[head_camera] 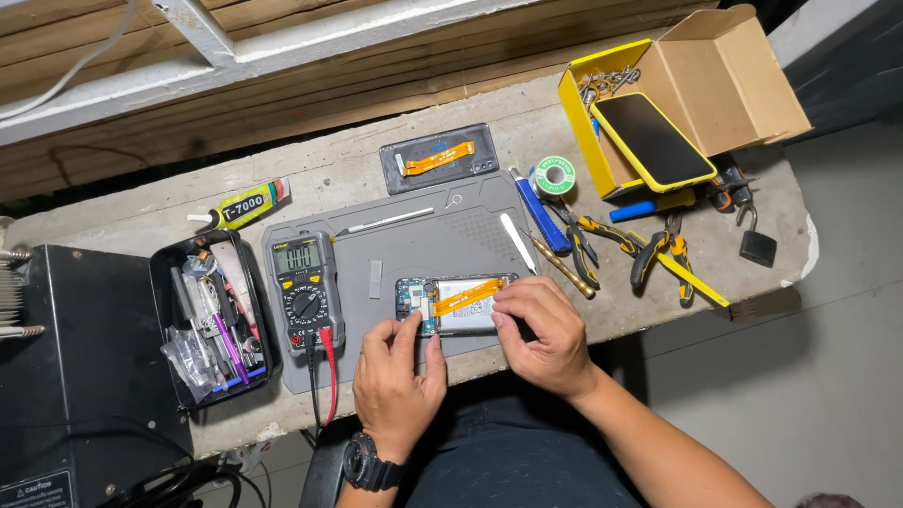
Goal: The person repairs a disassembled smartphone by connecting internal ribbon cables and reattaching the screen assembly. They use a metal spudger to press down on connectors and handle the phone's battery and motherboard components.
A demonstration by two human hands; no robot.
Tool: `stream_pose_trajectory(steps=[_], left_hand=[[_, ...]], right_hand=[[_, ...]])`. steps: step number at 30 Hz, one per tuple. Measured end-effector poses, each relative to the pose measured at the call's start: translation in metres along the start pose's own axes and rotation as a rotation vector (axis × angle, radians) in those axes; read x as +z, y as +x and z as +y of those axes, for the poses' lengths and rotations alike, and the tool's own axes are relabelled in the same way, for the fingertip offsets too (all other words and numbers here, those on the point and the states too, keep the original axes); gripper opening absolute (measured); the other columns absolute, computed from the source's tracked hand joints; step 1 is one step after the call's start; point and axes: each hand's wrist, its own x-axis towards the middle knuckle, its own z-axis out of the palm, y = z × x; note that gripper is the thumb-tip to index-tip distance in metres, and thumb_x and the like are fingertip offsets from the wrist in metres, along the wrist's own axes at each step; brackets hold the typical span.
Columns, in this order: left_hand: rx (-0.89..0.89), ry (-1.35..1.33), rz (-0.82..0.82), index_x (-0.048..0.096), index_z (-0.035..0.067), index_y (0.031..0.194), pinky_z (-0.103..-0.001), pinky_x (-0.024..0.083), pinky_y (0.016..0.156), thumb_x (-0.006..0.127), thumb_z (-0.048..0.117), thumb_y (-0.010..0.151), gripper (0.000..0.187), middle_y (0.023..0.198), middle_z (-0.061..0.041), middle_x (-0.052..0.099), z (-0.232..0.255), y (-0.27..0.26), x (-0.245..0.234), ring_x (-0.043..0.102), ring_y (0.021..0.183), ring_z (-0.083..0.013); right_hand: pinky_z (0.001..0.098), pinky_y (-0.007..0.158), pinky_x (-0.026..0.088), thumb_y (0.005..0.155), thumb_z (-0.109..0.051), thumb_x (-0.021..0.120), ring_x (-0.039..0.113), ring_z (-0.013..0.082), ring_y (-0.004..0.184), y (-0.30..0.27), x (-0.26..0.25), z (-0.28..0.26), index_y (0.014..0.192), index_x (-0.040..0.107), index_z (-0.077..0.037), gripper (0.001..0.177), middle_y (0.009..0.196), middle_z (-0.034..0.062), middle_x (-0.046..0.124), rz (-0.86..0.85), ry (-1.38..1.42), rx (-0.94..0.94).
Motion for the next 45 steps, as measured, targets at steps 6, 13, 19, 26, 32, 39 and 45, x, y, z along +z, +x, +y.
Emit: stream_pose_trajectory(steps=[6,13,19,26,32,39,45], left_hand=[[-0.003,0.005,-0.011,0.08,0.015,0.14,-0.046,0.062,0.073,0.081,0.03,0.103,0.04,0.124,-0.008,0.068,0.0,0.0,-0.001,0.074,0.093,-0.0284],[-0.004,0.005,-0.005,0.08,0.015,0.139,-0.047,0.062,0.073,0.081,0.029,0.102,0.04,0.123,-0.008,0.068,0.001,0.0,0.0,0.074,0.094,-0.0289],[0.007,0.003,-0.002,0.08,0.013,0.139,-0.045,0.062,0.072,0.081,0.028,0.103,0.039,0.123,-0.009,0.068,0.001,0.001,-0.001,0.074,0.093,-0.0285],[0.002,0.0,-0.004,0.08,0.014,0.139,-0.046,0.061,0.071,0.079,0.029,0.103,0.039,0.123,-0.009,0.068,0.001,0.001,-0.001,0.073,0.091,-0.0286],[0.004,-0.01,0.012,0.08,0.014,0.139,-0.045,0.062,0.07,0.081,0.028,0.102,0.039,0.123,-0.008,0.068,0.0,-0.001,0.0,0.074,0.09,-0.0282],[0.016,-0.039,0.029,0.08,0.013,0.138,-0.043,0.061,0.067,0.08,0.027,0.104,0.037,0.121,-0.008,0.068,0.001,0.001,-0.001,0.072,0.087,-0.0262],[0.02,-0.032,0.038,0.08,0.013,0.138,-0.044,0.061,0.068,0.08,0.027,0.105,0.036,0.122,-0.009,0.069,0.001,0.001,-0.002,0.071,0.083,-0.0279]], right_hand=[[0.0423,0.092,0.067,0.103,0.002,0.077,0.077,0.0351,0.099,-0.002,0.001,0.002,0.104,0.078,0.004,0.002,0.107,0.0178,0.081,0.0,-0.01,0.004],[0.042,0.092,0.067,0.104,0.002,0.076,0.077,0.0348,0.099,-0.002,0.0,0.001,0.104,0.078,0.003,0.002,0.107,0.017,0.08,0.008,-0.003,0.0],[0.0421,0.092,0.067,0.103,0.003,0.077,0.077,0.035,0.099,-0.003,0.001,0.001,0.103,0.078,0.003,0.001,0.106,0.0171,0.081,0.014,-0.005,0.0],[0.0422,0.092,0.066,0.103,0.002,0.077,0.077,0.0352,0.099,-0.005,0.001,0.001,0.104,0.078,0.003,0.002,0.106,0.0174,0.081,0.012,-0.018,-0.001],[0.041,0.096,0.067,0.103,0.002,0.077,0.078,0.0325,0.105,-0.004,-0.009,0.008,0.116,0.079,0.004,0.012,0.114,0.0191,0.081,0.001,-0.028,0.087],[0.0333,0.086,0.062,0.108,0.006,0.058,0.082,0.02,0.091,0.032,-0.049,0.036,0.122,0.084,-0.004,0.031,0.106,0.0105,0.081,-0.077,-0.143,0.392],[0.0446,0.099,0.062,0.107,-0.012,0.075,0.081,0.0307,0.105,0.041,-0.038,0.04,0.125,0.084,-0.006,0.021,0.117,0.0099,0.086,-0.299,-0.331,0.339]])
